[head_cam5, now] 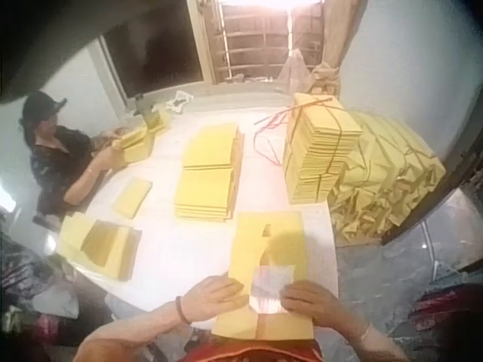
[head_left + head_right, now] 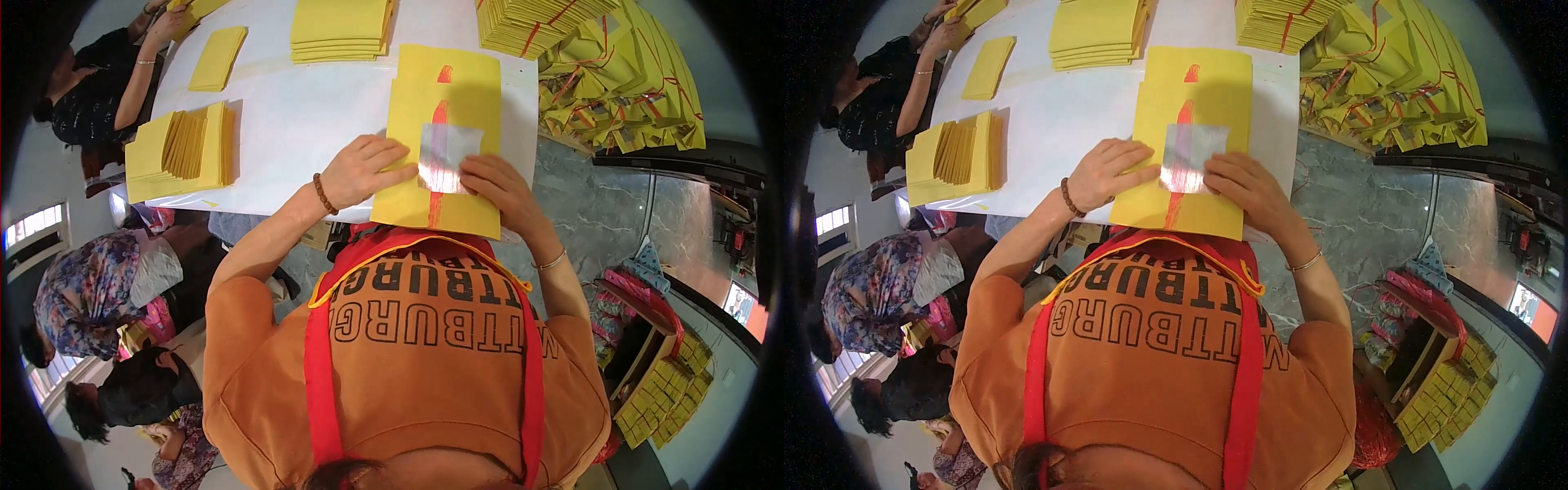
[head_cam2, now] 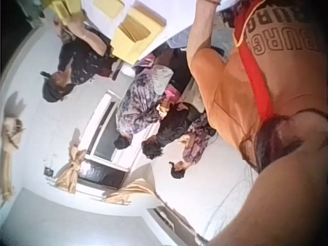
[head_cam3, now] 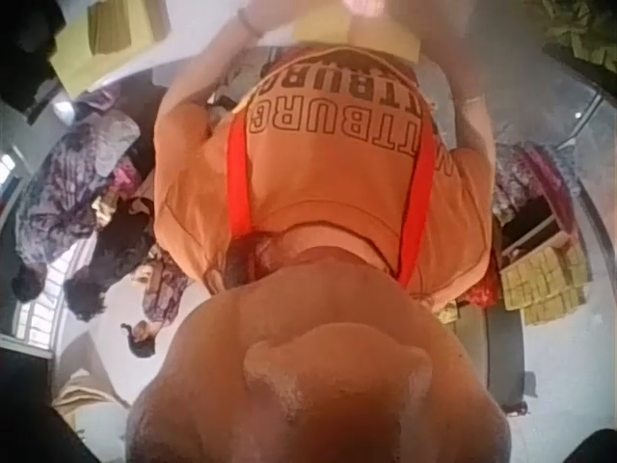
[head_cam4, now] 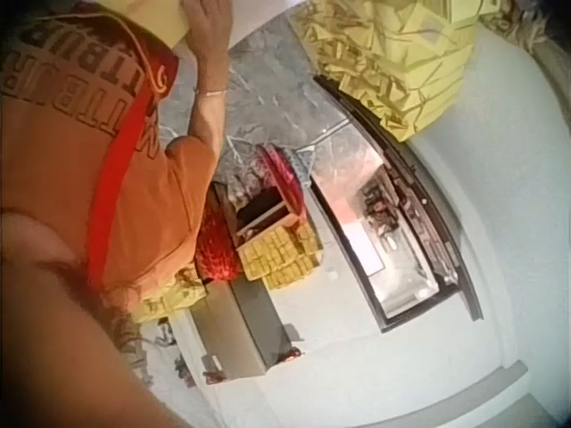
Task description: Folding yellow sheets of paper with silver foil inserts to create stacks.
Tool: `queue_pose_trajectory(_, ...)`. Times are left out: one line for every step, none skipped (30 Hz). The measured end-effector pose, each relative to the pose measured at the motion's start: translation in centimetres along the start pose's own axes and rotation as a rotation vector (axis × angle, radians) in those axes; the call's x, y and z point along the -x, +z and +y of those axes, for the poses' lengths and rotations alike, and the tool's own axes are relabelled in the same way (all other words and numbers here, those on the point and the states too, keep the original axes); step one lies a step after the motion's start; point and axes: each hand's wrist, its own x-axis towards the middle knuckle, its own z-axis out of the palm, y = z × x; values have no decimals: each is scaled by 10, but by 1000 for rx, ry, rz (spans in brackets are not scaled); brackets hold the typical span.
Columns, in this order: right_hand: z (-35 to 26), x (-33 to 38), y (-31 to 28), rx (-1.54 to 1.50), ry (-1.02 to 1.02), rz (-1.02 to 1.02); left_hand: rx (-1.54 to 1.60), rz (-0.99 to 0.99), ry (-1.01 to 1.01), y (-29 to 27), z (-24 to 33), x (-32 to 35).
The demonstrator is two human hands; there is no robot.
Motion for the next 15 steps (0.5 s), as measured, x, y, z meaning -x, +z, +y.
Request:
queue_pose_trajectory(-2,3,4,-145,57,-22,102,-5,-62,2,1,2)
queue_pose_trajectory(-2,4,6,-290,115,-44,204,-10,-124,4,2,3)
queue_pose_trajectory(-1,4,6,-289,118,-47,208,-9,-124,6,0,3)
queue_pose_trajectory(1,3,6,-351,198,-16,318,13,-215,6,-2,2)
queue_pose_trajectory(2,2,6,-412,278,16,427,36,-306,6,-3,0)
queue_pose_trajectory(4,-2,5,-415,277,13,427,36,-310,5,-2,-2)
queue_pose_trajectory(4,-7,3,-507,490,-31,517,-72,-549,3,-1,-7)
queue_pose_trajectory(4,-10,4,-596,704,-75,602,-183,-789,2,-1,-12)
queue_pose_trajectory(5,-14,6,-597,708,-75,606,-185,-788,3,-2,-17)
queue_pose_trajectory(5,-18,9,-689,809,36,731,-205,-960,3,-5,-21)
queue_pose_trajectory(4,-22,12,-779,908,151,855,-225,-1131,5,-8,-25)
queue_pose_trajectory(2,-27,14,-779,911,151,858,-227,-1132,14,-11,-22)
queue_pose_trajectory(-1,-34,16,-822,936,270,985,-83,-1126,27,-12,-14)
queue_pose_trajectory(-2,-37,17,-858,965,395,1114,62,-1106,34,-14,-12)
queue_pose_trajectory(-1,-36,18,-858,967,392,1116,62,-1109,40,-16,-12)
